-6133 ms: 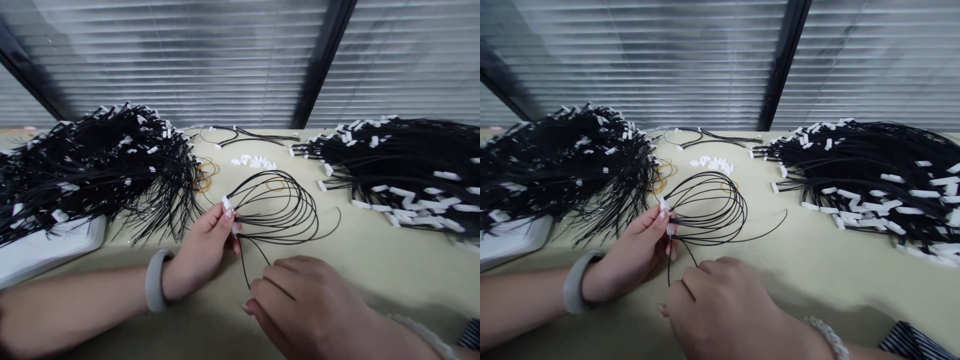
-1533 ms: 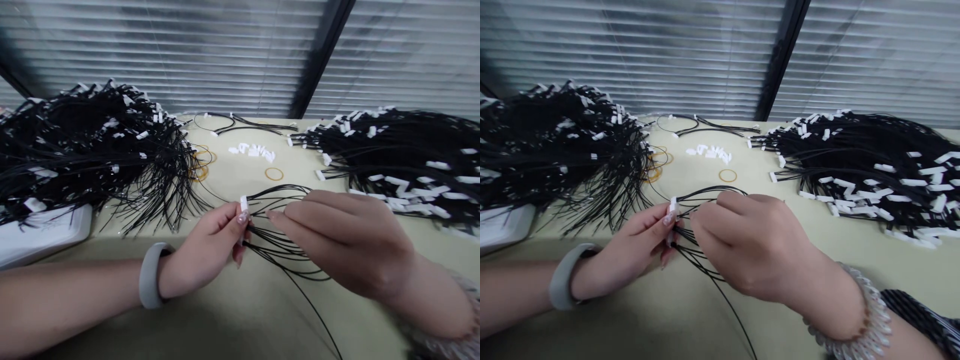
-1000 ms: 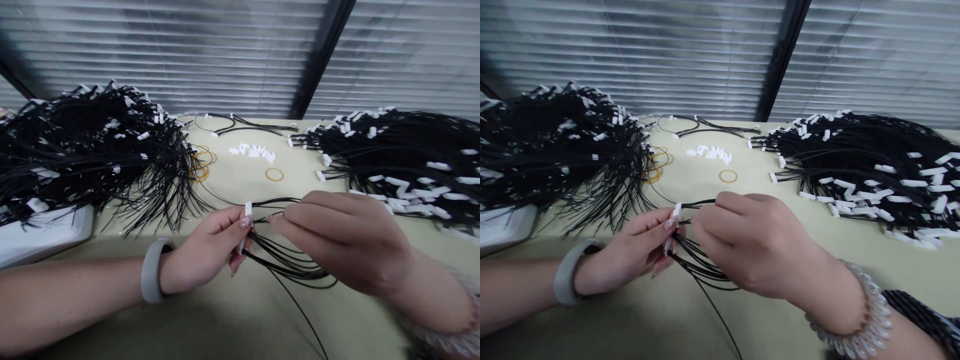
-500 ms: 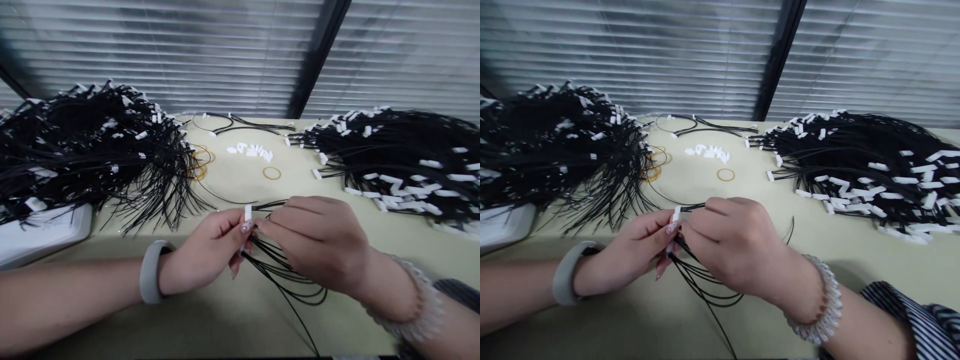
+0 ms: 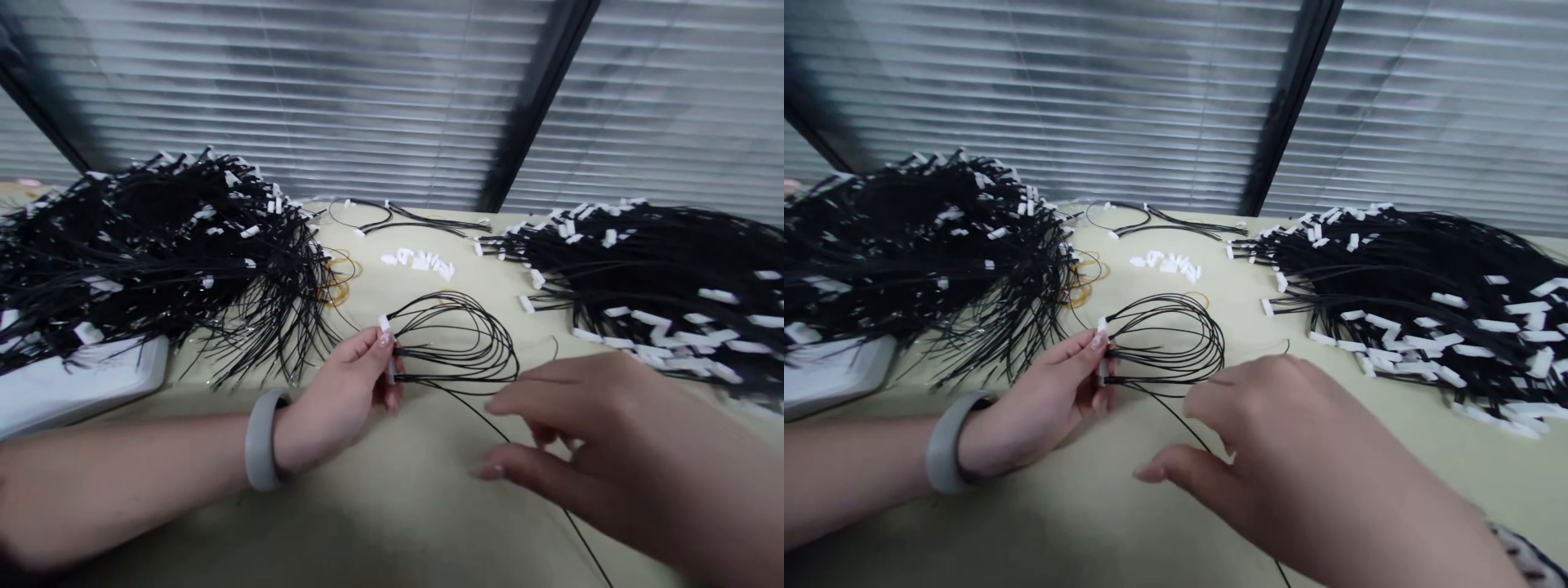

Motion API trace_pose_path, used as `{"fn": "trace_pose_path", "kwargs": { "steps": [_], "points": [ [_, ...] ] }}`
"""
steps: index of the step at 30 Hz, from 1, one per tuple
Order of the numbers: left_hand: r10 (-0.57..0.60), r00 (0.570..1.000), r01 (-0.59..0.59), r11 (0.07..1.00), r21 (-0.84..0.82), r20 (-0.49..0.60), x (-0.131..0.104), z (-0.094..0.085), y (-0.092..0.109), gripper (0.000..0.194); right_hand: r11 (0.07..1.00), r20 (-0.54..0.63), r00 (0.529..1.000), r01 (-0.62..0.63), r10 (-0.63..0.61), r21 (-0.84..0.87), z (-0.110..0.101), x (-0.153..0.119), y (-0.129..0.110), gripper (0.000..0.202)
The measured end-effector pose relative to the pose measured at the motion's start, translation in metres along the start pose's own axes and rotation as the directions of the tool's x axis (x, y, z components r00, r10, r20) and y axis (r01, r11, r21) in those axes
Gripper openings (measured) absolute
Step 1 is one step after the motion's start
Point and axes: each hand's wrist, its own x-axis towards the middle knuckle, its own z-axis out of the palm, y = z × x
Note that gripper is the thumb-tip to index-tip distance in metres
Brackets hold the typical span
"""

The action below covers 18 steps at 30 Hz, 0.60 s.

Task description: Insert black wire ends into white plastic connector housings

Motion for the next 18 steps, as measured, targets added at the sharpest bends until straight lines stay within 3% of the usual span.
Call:
{"fn": "trace_pose_path", "kwargs": {
  "steps": [3, 6, 11, 18],
  "points": [
    [-0.003, 1.000, 0.003, 1.000, -0.013, -0.026, 0.001, 0.001, -0.001, 0.019, 0.999, 0.130, 0.991, 0.025, -0.020, -0.034, 0.016, -0.001, -0.007, 0.023],
    [0.011, 0.999, -0.010, 1.000, 0.007, -0.046, 0.000, 0.002, -0.001, 0.018, 0.998, 0.151, 0.987, 0.043, -0.050, 0.055, 0.020, 0.000, -0.017, 0.023],
    [0.021, 1.000, -0.019, 0.997, 0.080, -0.017, -0.001, 0.001, 0.000, 0.021, 0.971, 0.150, 0.989, -0.033, -0.003, 0.236, 0.024, 0.002, -0.037, 0.020],
    [0.038, 0.999, -0.037, 0.995, 0.094, -0.006, -0.002, -0.002, -0.002, 0.023, 0.942, 0.060, 0.993, 0.080, -0.106, 0.325, 0.042, 0.004, -0.050, 0.026]
  ]
}}
